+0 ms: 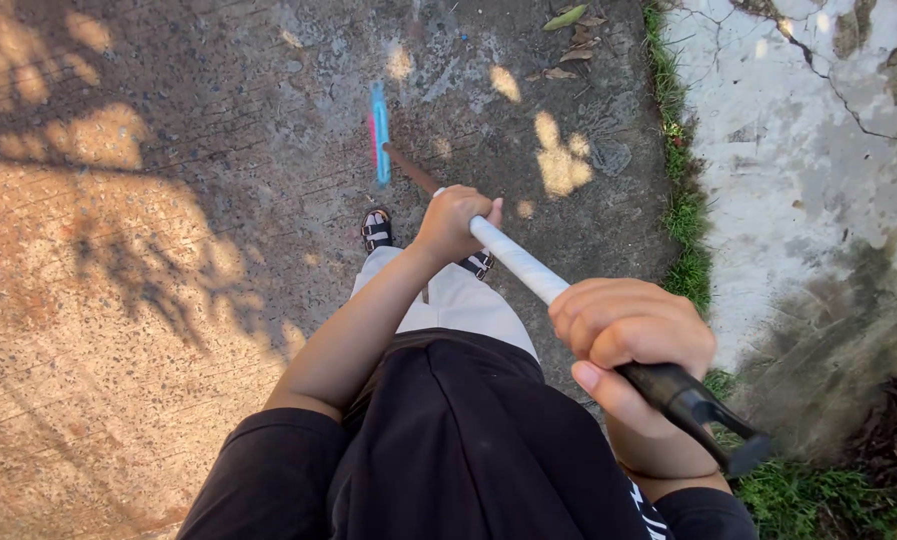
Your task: Sweeping leaves and debris off a concrete pathway using a broom.
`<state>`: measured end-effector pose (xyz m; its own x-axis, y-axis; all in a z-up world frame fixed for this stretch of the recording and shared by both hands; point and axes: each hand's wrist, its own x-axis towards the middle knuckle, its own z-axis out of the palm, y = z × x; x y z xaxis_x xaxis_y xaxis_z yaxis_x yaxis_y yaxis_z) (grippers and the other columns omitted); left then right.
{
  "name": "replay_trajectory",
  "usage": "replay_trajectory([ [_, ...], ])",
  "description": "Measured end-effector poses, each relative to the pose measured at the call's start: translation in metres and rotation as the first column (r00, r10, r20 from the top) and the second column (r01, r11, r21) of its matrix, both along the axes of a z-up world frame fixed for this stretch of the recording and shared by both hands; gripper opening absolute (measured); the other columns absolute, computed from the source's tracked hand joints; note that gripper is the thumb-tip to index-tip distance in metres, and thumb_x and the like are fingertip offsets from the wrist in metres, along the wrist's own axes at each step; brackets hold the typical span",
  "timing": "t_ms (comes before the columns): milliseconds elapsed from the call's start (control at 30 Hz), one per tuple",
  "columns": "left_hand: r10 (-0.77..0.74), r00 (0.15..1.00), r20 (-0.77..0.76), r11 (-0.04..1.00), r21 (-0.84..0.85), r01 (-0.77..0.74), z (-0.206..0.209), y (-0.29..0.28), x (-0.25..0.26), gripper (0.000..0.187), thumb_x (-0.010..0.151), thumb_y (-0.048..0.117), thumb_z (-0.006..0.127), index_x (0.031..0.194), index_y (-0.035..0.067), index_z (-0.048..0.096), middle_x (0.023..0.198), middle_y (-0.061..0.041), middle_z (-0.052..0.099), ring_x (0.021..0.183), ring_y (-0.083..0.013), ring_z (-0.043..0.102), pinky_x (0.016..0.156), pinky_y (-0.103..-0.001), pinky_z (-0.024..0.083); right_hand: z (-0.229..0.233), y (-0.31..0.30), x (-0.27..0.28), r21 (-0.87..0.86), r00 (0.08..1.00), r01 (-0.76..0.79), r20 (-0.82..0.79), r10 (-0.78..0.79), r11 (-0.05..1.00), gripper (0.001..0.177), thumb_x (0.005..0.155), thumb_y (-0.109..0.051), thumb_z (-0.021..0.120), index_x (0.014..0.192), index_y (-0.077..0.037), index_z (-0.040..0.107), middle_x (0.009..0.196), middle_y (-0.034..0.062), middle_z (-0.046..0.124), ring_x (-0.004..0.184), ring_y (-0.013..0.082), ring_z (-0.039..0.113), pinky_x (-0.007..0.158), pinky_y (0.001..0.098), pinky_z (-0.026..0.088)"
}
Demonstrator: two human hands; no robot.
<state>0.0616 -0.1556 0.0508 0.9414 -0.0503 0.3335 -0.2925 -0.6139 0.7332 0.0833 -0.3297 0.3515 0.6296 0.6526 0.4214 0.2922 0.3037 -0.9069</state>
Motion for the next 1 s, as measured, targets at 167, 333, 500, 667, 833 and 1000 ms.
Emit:
replay_trajectory([
  [167,0.047,0.959,-0.281,0.997,0.070,-0.029,-0.056,0.035,-0.004,0.040,0.096,0.020,0.066,0.058,0.013,0.054,0.053,-0.012,0.054,0.061,-0.0377,0.059,0.065,-0.044,0.051,-0.129,-0.017,0.000,0.309,0.986,0.148,-0.125,-0.114,0.940,0.034,0.088,0.002,0.064,0.059,-0.005,0.048,0.051,0.0086,0.045,0.043,0.0273,0.048,0.049,0.0404,0.048],
  [333,-0.051,0.923,-0.380,0.997,0.039,0.071,-0.138,-0.012,0.018,0.043,0.100,0.019,0.067,0.060,0.009,0.054,0.056,-0.015,0.053,0.069,-0.0428,0.058,0.095,-0.052,0.051,-0.182,-0.069,-0.020,0.319,0.958,0.277,-0.169,-0.233,0.907,0.035,0.089,0.006,0.061,0.057,-0.005,0.051,0.053,0.0116,0.049,0.046,0.0315,0.048,0.053,0.0425,0.048],
  [500,-0.457,0.883,-0.106,0.838,-0.384,0.388,-0.124,-0.165,0.043,0.044,0.096,0.010,0.067,0.057,0.013,0.049,0.055,-0.015,0.047,0.061,-0.0426,0.053,0.077,-0.040,0.051,-0.094,-0.146,-0.035,-0.020,0.889,0.444,-0.119,-0.443,0.896,0.036,0.091,0.001,0.056,0.057,-0.009,0.047,0.053,0.0066,0.045,0.045,0.0265,0.044,0.047,0.0354,0.040],
  [667,-0.649,0.749,-0.131,0.675,-0.554,0.488,-0.083,-0.278,0.049,0.046,0.097,0.014,0.068,0.057,0.010,0.046,0.054,-0.015,0.047,0.059,-0.0394,0.054,0.086,-0.041,0.049,-0.087,-0.159,-0.035,-0.270,0.840,0.534,0.062,-0.539,0.801,0.032,0.085,-0.001,0.061,0.058,-0.008,0.046,0.052,0.0140,0.044,0.044,0.0415,0.049,0.039,0.0413,0.033],
  [833,-0.851,0.524,-0.042,0.463,-0.533,0.708,-0.025,-0.304,0.082,0.042,0.096,0.014,0.065,0.060,0.007,0.045,0.056,-0.015,0.045,0.059,-0.0399,0.052,0.068,-0.043,0.047,-0.065,-0.159,-0.022,-0.281,0.762,0.648,0.253,-0.597,0.708,0.029,0.082,0.001,0.059,0.059,-0.007,0.044,0.050,0.0156,0.039,0.041,0.0424,0.048,0.036,0.0479,0.034],
  [1000,-0.878,0.476,-0.059,0.470,-0.300,0.830,0.035,-0.273,0.121,0.043,0.094,0.016,0.058,0.055,0.011,0.040,0.052,-0.007,0.044,0.058,-0.0283,0.054,0.057,-0.037,0.048,0.015,-0.162,-0.010,-0.231,0.648,0.761,0.219,-0.730,0.606,0.035,0.090,-0.015,0.063,0.058,-0.009,0.051,0.052,0.0059,0.047,0.041,0.0301,0.055,0.045,0.0394,0.054],
])
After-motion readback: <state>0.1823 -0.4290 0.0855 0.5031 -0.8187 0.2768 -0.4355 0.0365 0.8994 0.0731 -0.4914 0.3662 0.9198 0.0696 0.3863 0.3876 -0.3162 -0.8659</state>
